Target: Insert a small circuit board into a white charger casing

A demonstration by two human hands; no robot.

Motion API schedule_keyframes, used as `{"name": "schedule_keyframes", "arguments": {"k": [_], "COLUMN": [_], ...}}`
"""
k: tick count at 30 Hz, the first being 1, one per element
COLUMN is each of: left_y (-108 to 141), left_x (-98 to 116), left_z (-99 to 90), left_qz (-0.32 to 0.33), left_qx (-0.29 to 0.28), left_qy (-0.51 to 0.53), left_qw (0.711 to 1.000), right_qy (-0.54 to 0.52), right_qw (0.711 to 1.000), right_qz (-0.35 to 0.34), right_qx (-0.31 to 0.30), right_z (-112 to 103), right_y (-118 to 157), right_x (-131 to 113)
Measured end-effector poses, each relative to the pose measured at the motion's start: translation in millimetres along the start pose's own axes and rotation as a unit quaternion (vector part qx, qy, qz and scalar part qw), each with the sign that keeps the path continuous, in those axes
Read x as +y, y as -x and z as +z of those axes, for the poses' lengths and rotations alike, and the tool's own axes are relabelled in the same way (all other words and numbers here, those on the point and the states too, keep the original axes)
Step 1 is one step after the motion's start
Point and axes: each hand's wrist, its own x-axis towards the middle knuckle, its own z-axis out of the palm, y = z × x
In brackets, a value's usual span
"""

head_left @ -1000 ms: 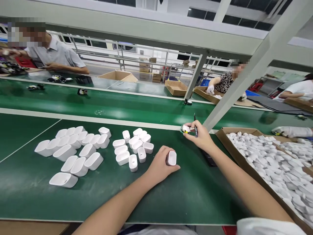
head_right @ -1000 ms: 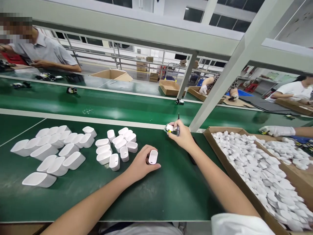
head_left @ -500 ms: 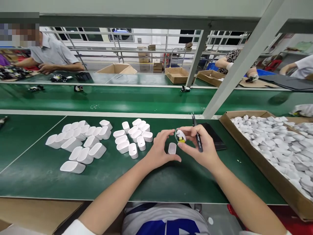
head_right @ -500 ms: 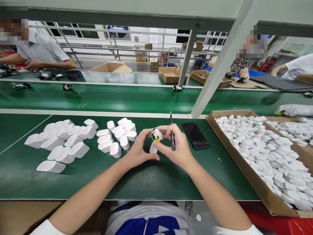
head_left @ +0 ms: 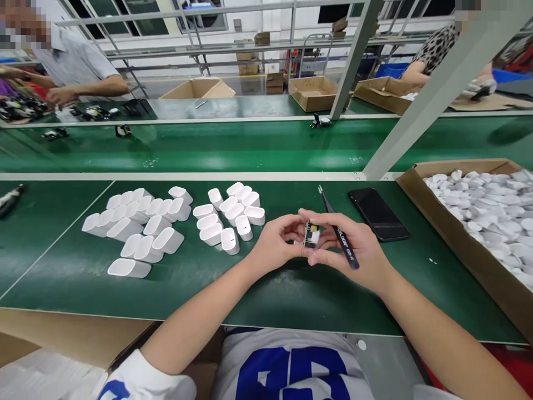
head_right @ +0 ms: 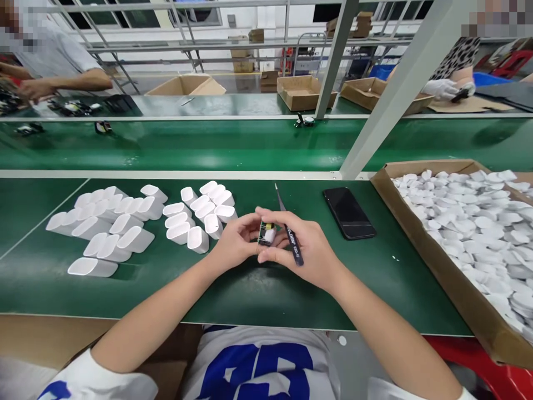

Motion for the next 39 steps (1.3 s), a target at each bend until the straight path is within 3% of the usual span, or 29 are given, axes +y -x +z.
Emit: {"name": "schedule_keyframes", "arguments": {"k": [4, 7, 9, 11, 14, 17, 19, 22, 26, 31, 39], "left_y": [-1, -2, -2, -3, -3, -2, -1, 0, 2, 4, 6], "left_x": [6, 6, 3, -1, -3, 0, 3, 4, 5, 9, 8], "left_z": [-6.2, -11.2, -13.8, -14.8, -12.6, -7.9, -5.7, -4.1, -1.4, 2.6, 1.3], "left_qz": [0.07, 0.125, 0.098, 0.036, -0.033, -0.023, 0.0, 0.035, 0.069, 0.061, 0.078], "left_qx": [0.021, 0.041, 0.028, -0.022, -0.065, -0.032, -0.012, 0.001, -0.012, -0.023, -0.018], "left_qy": [-0.199, -0.317, -0.329, -0.323, -0.324, -0.315, -0.303, -0.291, -0.261, -0.247, -0.261], "left_qw": [0.977, 0.939, 0.939, 0.946, 0.943, 0.948, 0.953, 0.956, 0.963, 0.967, 0.962], "right_qy": [0.056, 0.085, 0.03, -0.087, -0.206, -0.207, -0.171, -0.054, 0.114, 0.202, 0.244], "right_qw": [0.998, 0.993, 0.988, 0.975, 0.947, 0.947, 0.96, 0.985, 0.983, 0.969, 0.953], "right_qz": [-0.01, 0.0, 0.028, 0.082, 0.163, 0.177, 0.146, 0.047, -0.08, -0.123, -0.17], "right_qx": [0.01, 0.079, 0.147, 0.188, 0.185, 0.168, 0.164, 0.159, 0.12, 0.073, 0.064], "right_z": [1, -1, -7, -15, -27, -28, -23, -11, -2, -2, 1], "right_y": [1, -2, -5, -9, -15, -15, -12, -3, 6, 6, 7], "right_x": [0, 3, 9, 17, 30, 33, 27, 11, -1, 3, 7]}}
